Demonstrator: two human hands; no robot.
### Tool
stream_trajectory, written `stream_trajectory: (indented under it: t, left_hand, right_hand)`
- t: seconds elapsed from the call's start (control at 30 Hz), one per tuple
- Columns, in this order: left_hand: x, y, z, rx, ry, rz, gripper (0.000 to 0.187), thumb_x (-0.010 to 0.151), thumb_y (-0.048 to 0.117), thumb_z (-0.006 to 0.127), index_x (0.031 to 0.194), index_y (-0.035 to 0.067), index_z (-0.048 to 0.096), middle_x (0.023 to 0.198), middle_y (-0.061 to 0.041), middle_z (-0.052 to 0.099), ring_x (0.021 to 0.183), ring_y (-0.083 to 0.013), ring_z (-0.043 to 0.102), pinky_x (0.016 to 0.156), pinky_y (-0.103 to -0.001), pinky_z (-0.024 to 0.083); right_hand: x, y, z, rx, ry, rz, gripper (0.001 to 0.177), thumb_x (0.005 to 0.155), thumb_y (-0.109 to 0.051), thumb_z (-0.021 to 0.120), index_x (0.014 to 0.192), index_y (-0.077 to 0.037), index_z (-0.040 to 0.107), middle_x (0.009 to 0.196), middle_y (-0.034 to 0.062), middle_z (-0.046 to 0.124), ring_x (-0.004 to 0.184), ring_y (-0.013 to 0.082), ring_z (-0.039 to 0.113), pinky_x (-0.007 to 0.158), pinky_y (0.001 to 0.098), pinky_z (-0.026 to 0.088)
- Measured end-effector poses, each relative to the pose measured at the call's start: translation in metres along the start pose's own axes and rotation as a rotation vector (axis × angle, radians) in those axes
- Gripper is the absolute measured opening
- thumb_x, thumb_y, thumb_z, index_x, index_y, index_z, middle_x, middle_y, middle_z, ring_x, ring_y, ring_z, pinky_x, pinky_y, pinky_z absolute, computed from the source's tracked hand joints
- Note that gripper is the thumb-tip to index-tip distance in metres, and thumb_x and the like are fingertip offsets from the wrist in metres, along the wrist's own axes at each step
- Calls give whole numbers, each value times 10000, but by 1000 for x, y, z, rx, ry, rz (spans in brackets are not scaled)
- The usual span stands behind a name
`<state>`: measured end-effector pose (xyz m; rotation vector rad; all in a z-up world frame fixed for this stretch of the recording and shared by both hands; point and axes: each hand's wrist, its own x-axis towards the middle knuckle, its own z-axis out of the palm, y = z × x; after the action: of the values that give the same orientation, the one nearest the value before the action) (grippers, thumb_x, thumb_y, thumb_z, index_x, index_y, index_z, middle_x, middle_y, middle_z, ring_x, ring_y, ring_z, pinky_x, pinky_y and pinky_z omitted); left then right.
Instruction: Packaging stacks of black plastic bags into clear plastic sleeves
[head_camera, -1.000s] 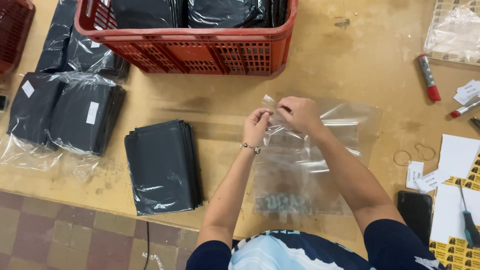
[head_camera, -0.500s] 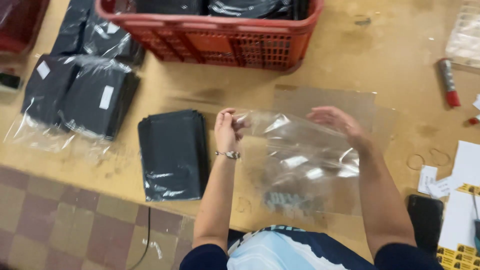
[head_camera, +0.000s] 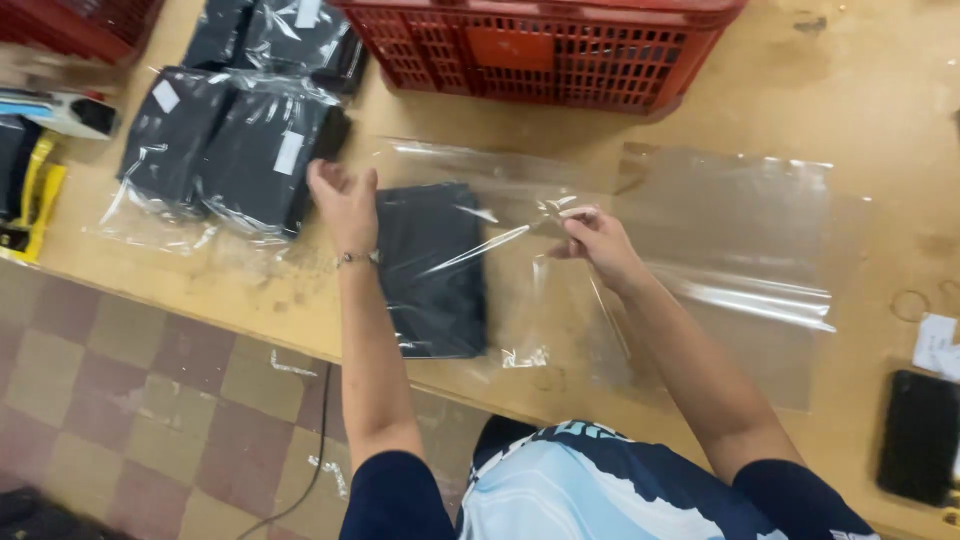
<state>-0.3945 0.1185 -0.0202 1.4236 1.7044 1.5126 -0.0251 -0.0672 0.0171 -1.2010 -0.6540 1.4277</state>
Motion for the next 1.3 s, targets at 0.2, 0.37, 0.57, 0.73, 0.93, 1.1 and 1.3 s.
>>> stream_trajectory:
  t: [0.2,0.37,0.57,0.73,0.93,1.1,1.3]
  left_hand:
    - [-100,171,-102,627,-370,821,769,700,384,931,1290,15,603,1411,-254,547,1397,-444,460,1217,-565,309]
    - [-183,86,-116,698,-656,750,1042,575,688,847,1366,73,559,1491,-176,507,1420,-415,439,1041,-650,456]
    - [-204,-20,-107,635,-484,916,400,829,343,723,1180,166,646,1235,-17,652,1195,-242,633,842,-385,575]
    - [-156,-35,-112,615,-439,1118,169,915,176,604,1071,189,668,1013,9,671,994,-192,691,648,-272,573]
    - [-130,-57,-98,583,-521,1243,79,953,193,576,1022,208,613,964,34,652,977,-149,687,639,-224,567]
    - [-115,-26,-101,505,-650,1179,245,937,103,587,1181,115,607,909,-32,621,917,-211,660,736,-257,583]
    - [-103,-14,-99,448,-1062,587,191,870,357,741,851,180,671,832,0,610,849,-274,653,780,-383,575]
  right_hand:
    - [45,24,100,62,121,144,74,956,-130,636,896,-92,615,485,-47,413,419,108,561,443,267,520]
    - [90,75,125,294,273,286,133,890,-82,667,791,-71,580,460,-22,381,527,235,643,550,466,563]
    - [97,85,130,446,361,371,155,903,-88,558,811,-45,442,546,36,458,742,304,795,825,574,641]
    - [113,120,89,35,333,143,312,889,-227,696,645,-94,556,466,101,520,540,297,720,551,474,632]
    - [44,67,104,-1021,483,-93,831,923,-416,743,1551,-139,274,1481,239,484,1350,435,521,1069,671,422]
    - [-12,93,138,-1379,168,-1034,587,879,-603,715,1267,-165,681,1200,70,662,1265,258,589,1128,420,424]
    - [-32,148,154,-1554,37,-1142,199,936,-421,663,871,-233,658,898,-54,609,970,172,645,839,340,505]
